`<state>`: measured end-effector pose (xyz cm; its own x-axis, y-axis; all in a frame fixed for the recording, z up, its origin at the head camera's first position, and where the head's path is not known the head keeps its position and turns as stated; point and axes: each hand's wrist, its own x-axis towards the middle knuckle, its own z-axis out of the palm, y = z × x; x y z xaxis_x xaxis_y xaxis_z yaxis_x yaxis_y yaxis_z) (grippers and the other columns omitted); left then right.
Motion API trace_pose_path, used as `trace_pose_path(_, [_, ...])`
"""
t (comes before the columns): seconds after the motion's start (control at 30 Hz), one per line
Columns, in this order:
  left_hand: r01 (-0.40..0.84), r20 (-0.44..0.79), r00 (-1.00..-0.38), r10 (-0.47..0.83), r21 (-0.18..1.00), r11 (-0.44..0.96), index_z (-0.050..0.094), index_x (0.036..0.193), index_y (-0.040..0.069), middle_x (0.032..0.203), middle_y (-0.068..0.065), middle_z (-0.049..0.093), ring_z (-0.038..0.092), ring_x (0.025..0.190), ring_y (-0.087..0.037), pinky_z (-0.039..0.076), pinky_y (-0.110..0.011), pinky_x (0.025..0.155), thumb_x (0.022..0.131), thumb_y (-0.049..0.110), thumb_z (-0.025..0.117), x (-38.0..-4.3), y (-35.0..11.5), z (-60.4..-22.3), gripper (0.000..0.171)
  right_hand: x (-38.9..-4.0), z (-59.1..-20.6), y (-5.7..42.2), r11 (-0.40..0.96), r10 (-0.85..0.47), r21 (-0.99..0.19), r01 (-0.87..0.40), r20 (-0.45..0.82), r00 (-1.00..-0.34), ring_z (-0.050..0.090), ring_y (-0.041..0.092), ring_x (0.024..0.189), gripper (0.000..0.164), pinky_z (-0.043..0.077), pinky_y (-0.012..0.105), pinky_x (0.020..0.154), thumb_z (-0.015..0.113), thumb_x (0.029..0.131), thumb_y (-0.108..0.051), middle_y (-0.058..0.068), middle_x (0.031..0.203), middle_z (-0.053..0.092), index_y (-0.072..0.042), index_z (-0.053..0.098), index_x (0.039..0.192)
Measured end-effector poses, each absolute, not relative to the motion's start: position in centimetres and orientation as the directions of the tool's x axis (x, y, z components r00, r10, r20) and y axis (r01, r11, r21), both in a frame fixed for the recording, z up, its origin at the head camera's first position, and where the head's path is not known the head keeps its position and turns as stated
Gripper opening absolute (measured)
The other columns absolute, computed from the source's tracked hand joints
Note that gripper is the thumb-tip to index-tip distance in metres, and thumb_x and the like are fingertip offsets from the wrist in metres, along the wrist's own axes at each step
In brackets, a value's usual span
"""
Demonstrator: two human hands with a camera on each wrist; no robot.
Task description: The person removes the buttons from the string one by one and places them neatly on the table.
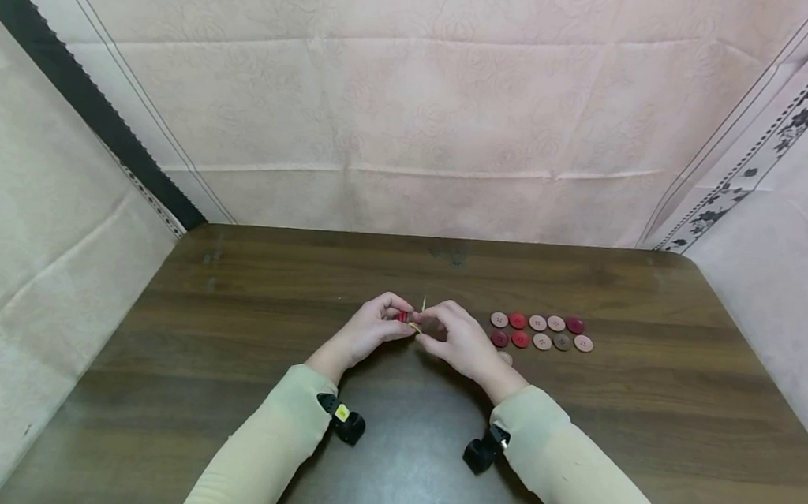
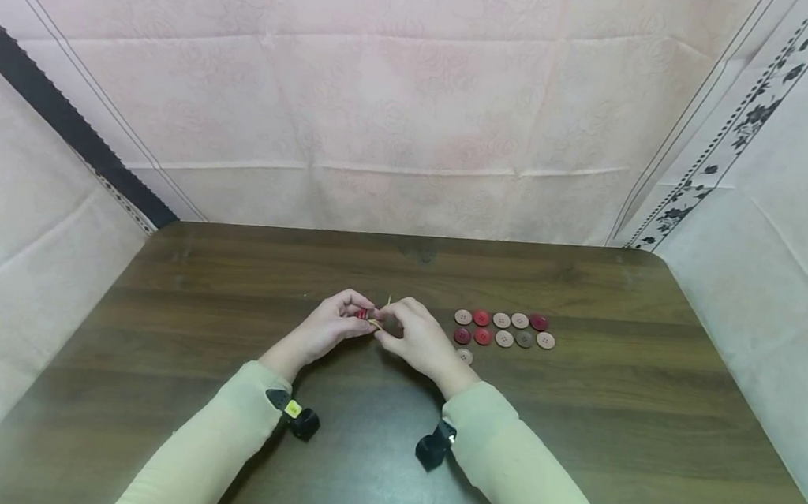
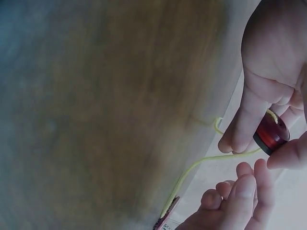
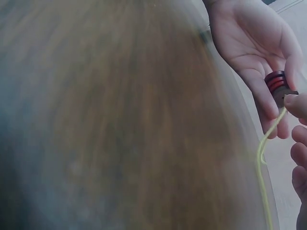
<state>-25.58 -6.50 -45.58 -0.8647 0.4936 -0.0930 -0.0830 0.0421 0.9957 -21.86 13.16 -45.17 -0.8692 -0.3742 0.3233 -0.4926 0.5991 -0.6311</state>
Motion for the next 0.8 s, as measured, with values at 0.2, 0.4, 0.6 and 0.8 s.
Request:
trace_pose_path(0.2, [-0.105, -0.104, -0.861, 0.499, 0.994, 0.026, 0.044, 0.115, 0.000, 0.114, -0.016, 0.059, 0.059, 0.095, -0.018, 0.049, -0.030, 0.082, 0.087, -0.002, 0.060, -25.5, -6.4, -45.5, 0.032, -21.9, -45.2, 12.6, 0.599, -0.363, -0.626, -0.500, 0.344, -0.866, 0.055, 0.015, 0.087, 0.025, 0.050, 0.030, 0.077, 0.071, 0.084, -0.020, 0.000, 0.103, 0.057, -0.014, 0.064, 0.107])
trace_pose_path(0.4, [-0.118, -0.117, -0.863, 0.491, 0.993, 0.029, 0.041, 0.107, 0.002, 0.102, -0.015, 0.059, 0.058, 0.088, -0.019, 0.050, -0.029, 0.080, 0.087, 0.000, 0.061, -25.6, -6.4, -45.6, 0.029, -22.1, -45.1, 12.0, 0.583, -0.364, -0.621, -0.524, 0.377, -0.851, 0.056, 0.014, 0.086, 0.026, 0.050, 0.030, 0.076, 0.073, 0.083, -0.015, 0.002, 0.101, 0.057, -0.011, 0.063, 0.106])
trace_pose_path(0.6, [-0.111, -0.104, -0.856, 0.506, 0.994, 0.018, 0.041, 0.104, 0.003, 0.095, -0.012, 0.060, 0.058, 0.085, -0.017, 0.049, -0.027, 0.078, 0.087, 0.000, 0.062, -25.5, -6.2, -45.7, 0.027, -22.1, -45.1, 11.7, 0.586, -0.349, -0.610, -0.533, 0.404, -0.846, 0.054, 0.012, 0.085, 0.027, 0.050, 0.028, 0.076, 0.073, 0.081, -0.010, 0.002, 0.099, 0.055, -0.009, 0.063, 0.105])
trace_pose_path(0.8, [-0.115, -0.093, -0.846, 0.525, 0.993, -0.009, 0.042, 0.104, 0.001, 0.095, -0.011, 0.060, 0.058, 0.085, -0.016, 0.049, -0.027, 0.078, 0.088, -0.003, 0.059, -25.4, -6.1, -45.6, 0.024, -22.1, -45.0, 11.7, 0.594, -0.339, -0.618, -0.515, 0.388, -0.857, 0.053, 0.013, 0.084, 0.025, 0.050, 0.028, 0.076, 0.073, 0.080, -0.009, 0.001, 0.098, 0.055, -0.010, 0.063, 0.103])
